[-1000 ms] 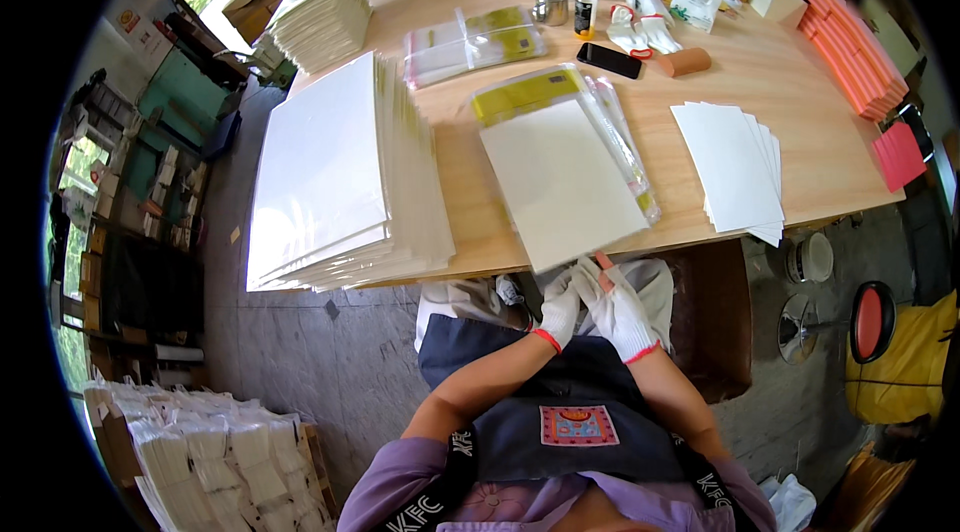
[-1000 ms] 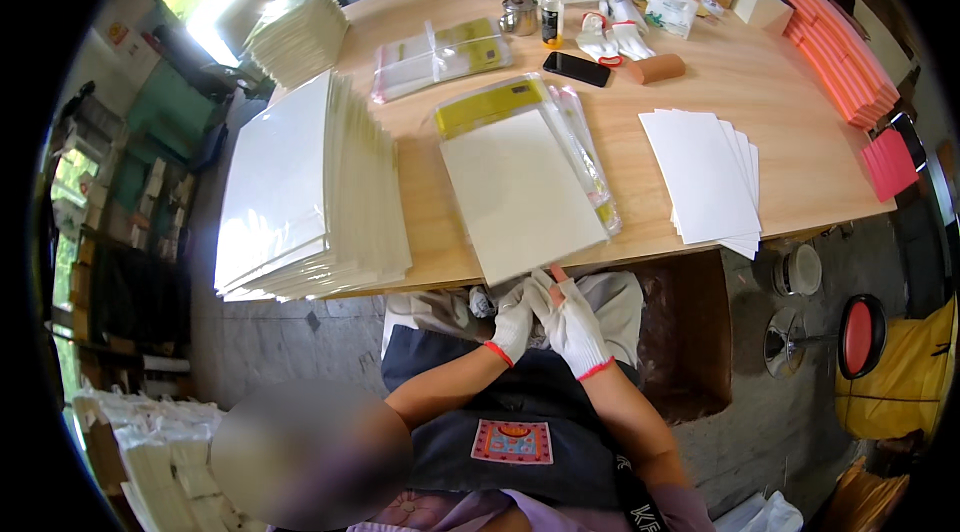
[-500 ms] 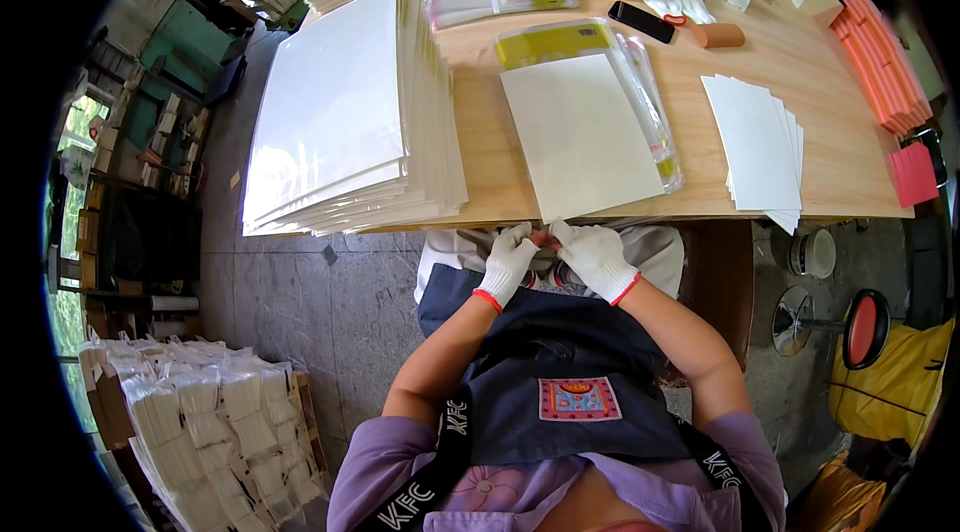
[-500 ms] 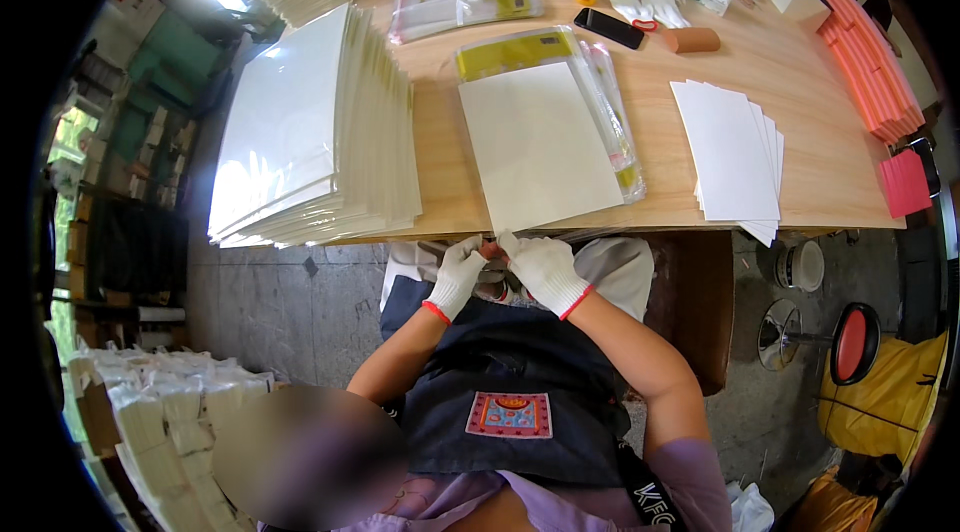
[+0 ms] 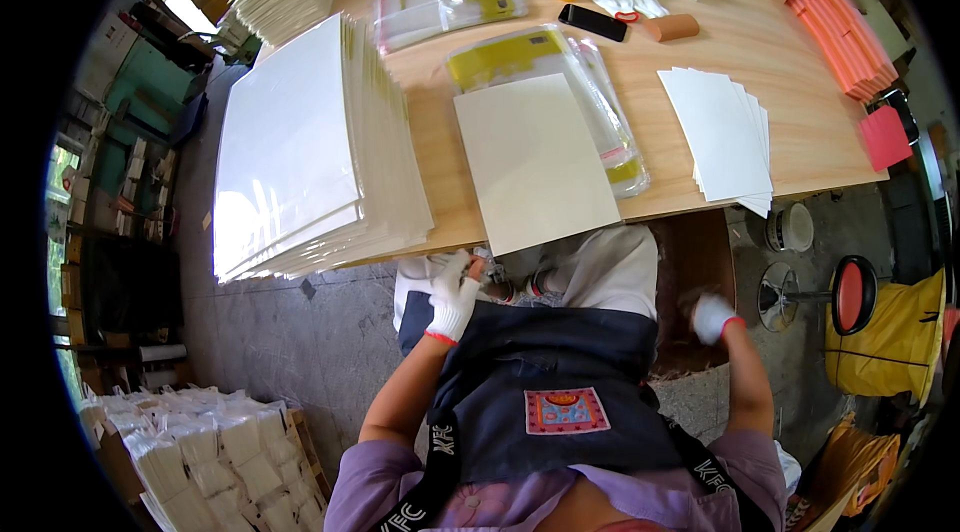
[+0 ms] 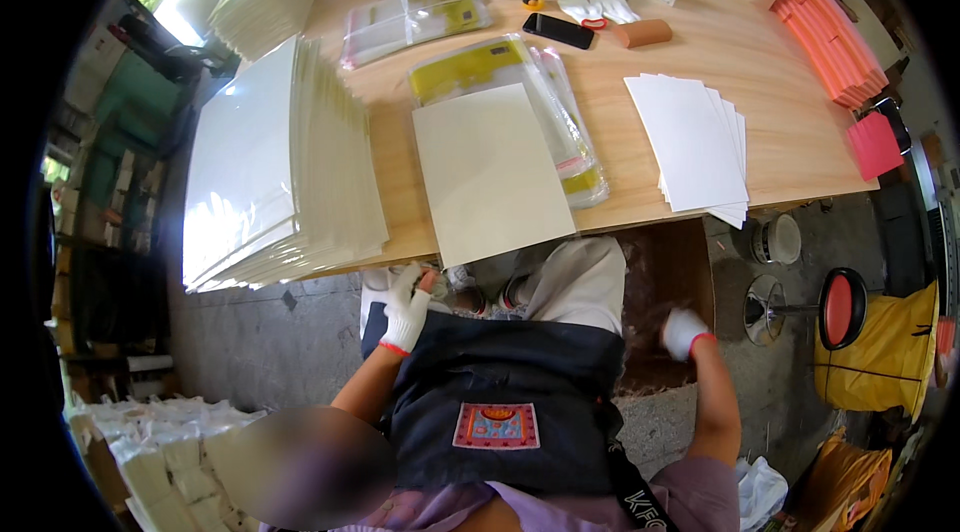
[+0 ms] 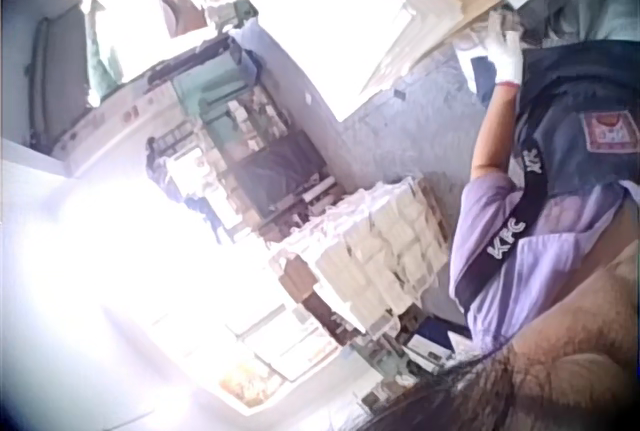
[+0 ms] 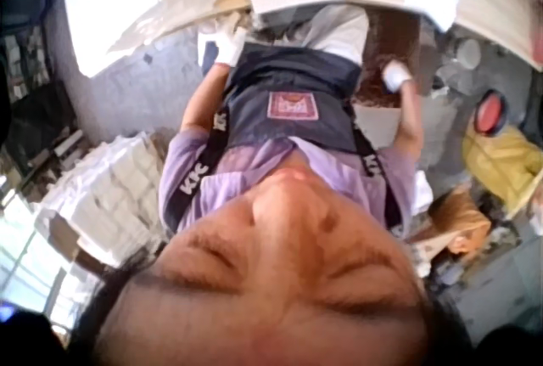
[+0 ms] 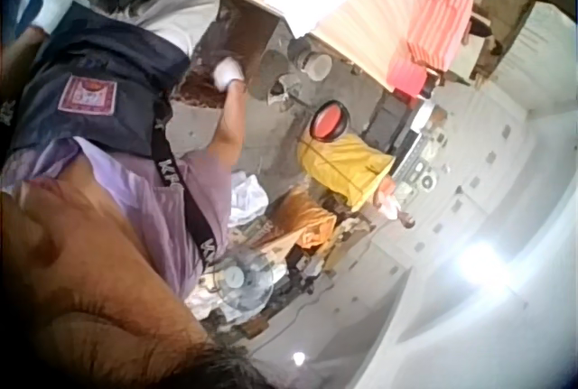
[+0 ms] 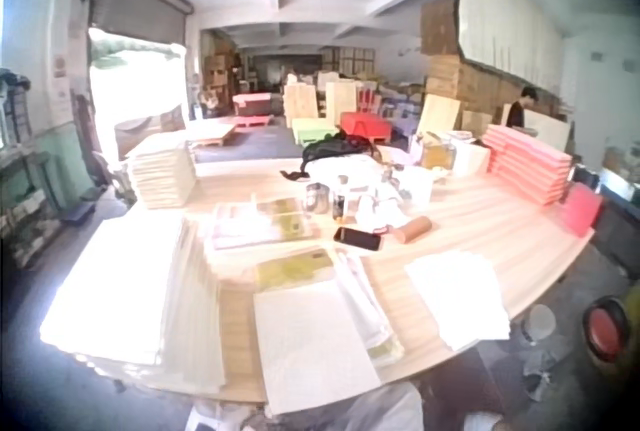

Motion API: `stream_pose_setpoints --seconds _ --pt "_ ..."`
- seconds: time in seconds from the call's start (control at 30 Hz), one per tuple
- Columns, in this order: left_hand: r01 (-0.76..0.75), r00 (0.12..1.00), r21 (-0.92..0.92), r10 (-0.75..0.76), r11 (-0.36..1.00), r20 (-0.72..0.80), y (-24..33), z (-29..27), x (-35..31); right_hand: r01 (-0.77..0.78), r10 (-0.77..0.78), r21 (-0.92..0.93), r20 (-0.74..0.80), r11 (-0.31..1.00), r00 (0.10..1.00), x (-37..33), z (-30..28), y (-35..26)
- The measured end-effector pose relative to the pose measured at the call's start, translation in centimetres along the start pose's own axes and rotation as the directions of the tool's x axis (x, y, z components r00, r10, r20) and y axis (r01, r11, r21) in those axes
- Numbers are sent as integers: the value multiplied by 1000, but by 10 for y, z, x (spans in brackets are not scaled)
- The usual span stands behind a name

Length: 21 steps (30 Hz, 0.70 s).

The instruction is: The person repeatedly picks up white rectangular sheets of paper and inserts them into clear plastic sleeves. They work at a wooden table, handling the paper and sleeves one by one to create a stack of packaged items.

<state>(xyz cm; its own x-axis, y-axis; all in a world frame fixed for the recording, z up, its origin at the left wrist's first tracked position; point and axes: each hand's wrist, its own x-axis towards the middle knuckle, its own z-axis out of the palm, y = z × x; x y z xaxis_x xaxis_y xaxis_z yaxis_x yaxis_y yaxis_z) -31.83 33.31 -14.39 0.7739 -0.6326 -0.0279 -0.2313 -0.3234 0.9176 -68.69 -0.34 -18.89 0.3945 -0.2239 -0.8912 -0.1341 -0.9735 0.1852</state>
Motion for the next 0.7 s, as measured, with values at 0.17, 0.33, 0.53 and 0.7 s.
stream_pose_setpoints --seconds 0.17,0.33,0.53,0.7 --pt "-545 772 497 635 675 -15 15 11 13 -139 377 607 -284 782 881 -10 -47 -27" --pt "-636 700 525 708 565 86 27 9 25 300 211 211 -977 930 34 -60 -203 -62" --pt "-208 961 27 209 978 -182 14 15 12 572 407 591 -806 569 429 -28 -229 -75" --pt "161 936 -856 -351 491 -25 36 22 13 388 668 731 -677 562 308 -9 -214 -88"
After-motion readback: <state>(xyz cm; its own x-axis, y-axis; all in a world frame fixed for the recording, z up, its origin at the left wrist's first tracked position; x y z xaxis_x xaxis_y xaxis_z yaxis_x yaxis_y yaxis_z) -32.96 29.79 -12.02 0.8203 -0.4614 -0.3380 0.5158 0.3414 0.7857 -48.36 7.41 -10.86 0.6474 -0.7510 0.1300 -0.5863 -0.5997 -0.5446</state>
